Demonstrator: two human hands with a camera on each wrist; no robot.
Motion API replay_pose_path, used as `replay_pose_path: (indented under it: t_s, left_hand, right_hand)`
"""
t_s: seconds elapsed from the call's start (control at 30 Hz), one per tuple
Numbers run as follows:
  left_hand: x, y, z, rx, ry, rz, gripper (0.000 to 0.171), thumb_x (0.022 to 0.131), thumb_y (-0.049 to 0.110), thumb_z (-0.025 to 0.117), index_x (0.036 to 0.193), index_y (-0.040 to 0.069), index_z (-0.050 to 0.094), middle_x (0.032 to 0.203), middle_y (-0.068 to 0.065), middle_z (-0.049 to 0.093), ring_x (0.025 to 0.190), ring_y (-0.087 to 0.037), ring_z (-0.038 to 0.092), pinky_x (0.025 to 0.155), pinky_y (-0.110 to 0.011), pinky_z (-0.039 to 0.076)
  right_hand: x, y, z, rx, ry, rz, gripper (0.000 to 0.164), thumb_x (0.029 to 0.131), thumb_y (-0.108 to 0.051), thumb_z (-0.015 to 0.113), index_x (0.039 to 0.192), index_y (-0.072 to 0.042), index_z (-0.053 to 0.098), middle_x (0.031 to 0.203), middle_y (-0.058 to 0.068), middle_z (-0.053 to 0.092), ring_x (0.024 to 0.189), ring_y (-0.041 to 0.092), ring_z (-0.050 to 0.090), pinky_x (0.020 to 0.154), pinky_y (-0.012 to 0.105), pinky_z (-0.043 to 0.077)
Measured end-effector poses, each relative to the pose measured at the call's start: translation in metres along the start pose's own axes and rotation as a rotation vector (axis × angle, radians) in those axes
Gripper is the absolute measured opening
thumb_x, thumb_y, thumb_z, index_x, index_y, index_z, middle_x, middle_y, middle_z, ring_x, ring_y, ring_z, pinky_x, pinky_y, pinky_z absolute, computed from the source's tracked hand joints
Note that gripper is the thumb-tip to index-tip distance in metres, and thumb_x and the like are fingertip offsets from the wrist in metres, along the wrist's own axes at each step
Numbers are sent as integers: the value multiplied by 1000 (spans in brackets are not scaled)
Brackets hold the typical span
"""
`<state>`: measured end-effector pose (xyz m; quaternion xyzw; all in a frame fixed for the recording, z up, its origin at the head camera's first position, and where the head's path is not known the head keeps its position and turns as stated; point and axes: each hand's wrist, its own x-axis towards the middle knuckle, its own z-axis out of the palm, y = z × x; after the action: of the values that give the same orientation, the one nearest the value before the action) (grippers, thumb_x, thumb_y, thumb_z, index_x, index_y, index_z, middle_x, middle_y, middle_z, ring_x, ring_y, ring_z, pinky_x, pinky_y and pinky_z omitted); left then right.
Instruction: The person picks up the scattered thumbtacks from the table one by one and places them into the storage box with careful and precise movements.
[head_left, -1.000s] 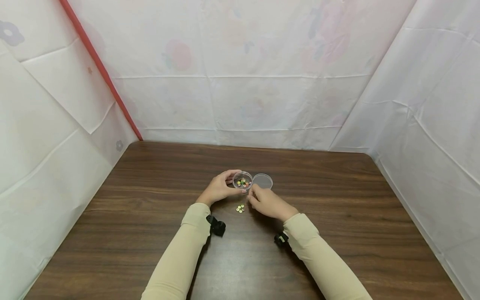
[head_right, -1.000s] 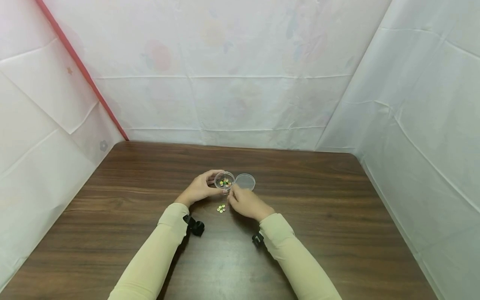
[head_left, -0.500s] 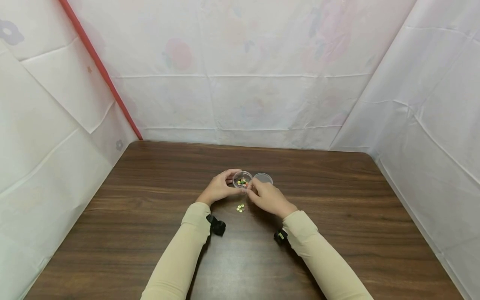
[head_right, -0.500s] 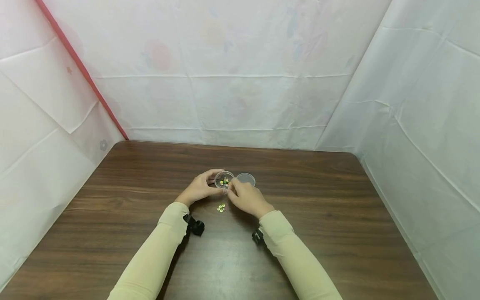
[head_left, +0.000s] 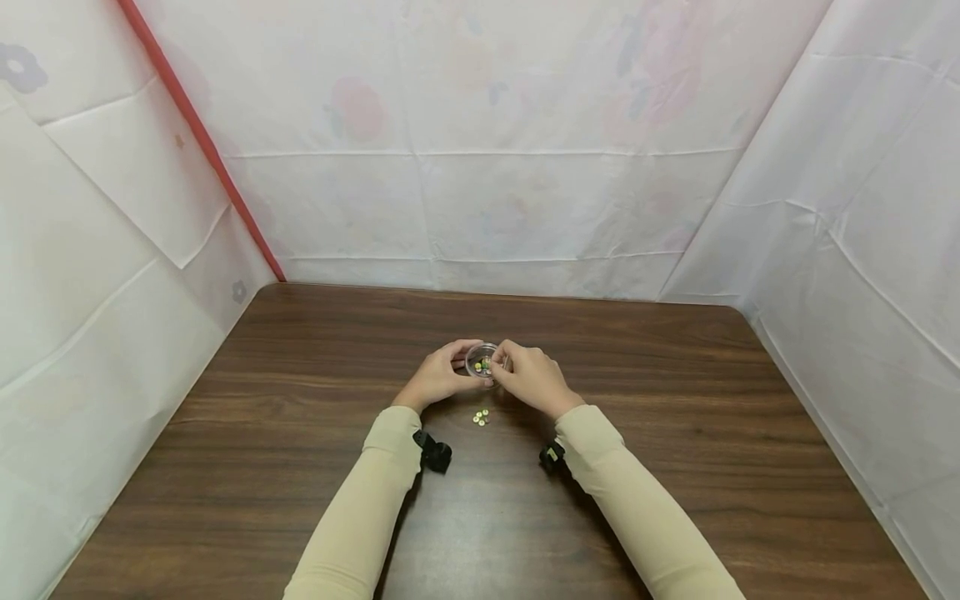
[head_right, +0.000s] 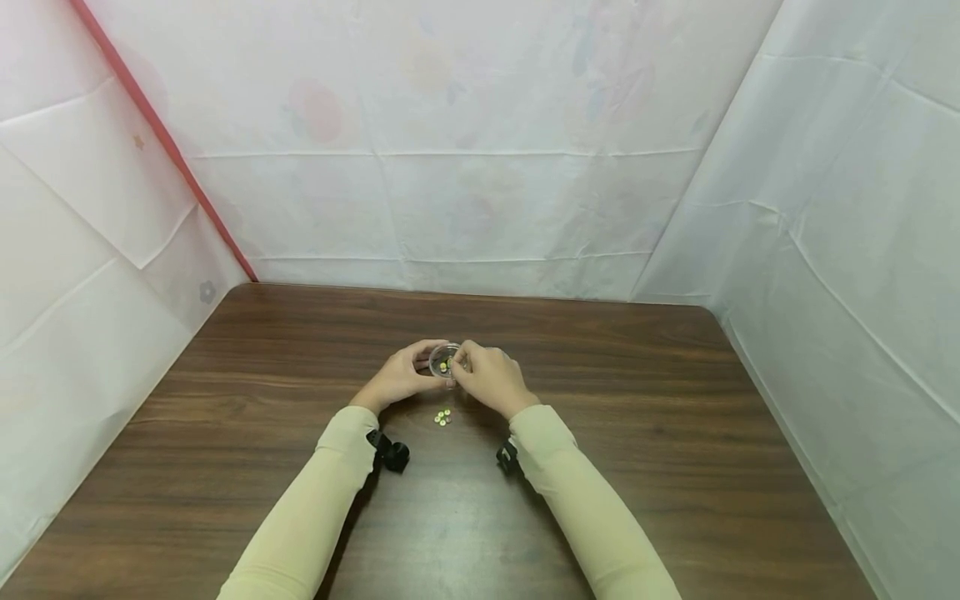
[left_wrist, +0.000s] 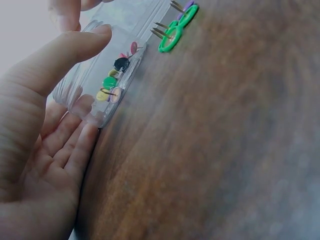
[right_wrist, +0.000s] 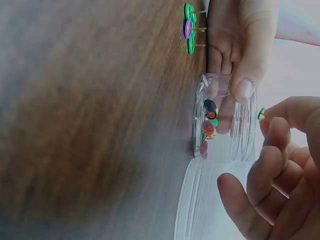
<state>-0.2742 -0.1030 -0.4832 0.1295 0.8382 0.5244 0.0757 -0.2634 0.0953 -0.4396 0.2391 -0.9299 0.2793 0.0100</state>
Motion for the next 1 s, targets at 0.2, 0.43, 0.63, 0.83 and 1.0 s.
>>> replay_pose_path:
  t_s: [0.2,0.43,0.63,0.83,1.0]
  left_hand:
    - [1,-1,-1,-7,-3,0,72,63,48,82,127,36,51,125,6,53,108,-11,52,93,-39,49]
    - [1,-2,-1,-7,-5,2,73,64,49,81,128,34,51,126,5,52,109,-11,52,93,-39,49]
    - [1,-2,-1,-22,-4,9,72,64,47,82,127,34,51,123,6,54,106,-10,53,92,-40,50]
    - [1,-3,0,-19,-7,10,71,64,46,82,127,35,51,123,6,54,106,-10,53,92,-40,50]
    - [2,-4,-1,-12,-4,13,70,66,44,82,127,34,51,122,5,54,106,-10,53,91,-39,50]
  right_hand:
    - [6,1,1,-13,-24,39,11,93,-35,55,92,-26,61,57,-6,54,42,12,45,36,26,35]
    - [10,2,4,-23,-25,55,10,93,-34,55,92,-27,62,56,-5,53,41,12,45,36,26,34]
    - [11,4,6,-40,-13,67,13,93,-36,55,95,-27,64,59,-5,54,42,12,45,36,27,34]
    - [8,8,6,-13,6,70,17,94,-37,54,99,-26,65,59,-7,55,43,11,47,37,28,38]
    - [5,9,4,20,40,46,14,93,-37,54,96,-27,65,59,-9,55,44,10,47,39,30,41]
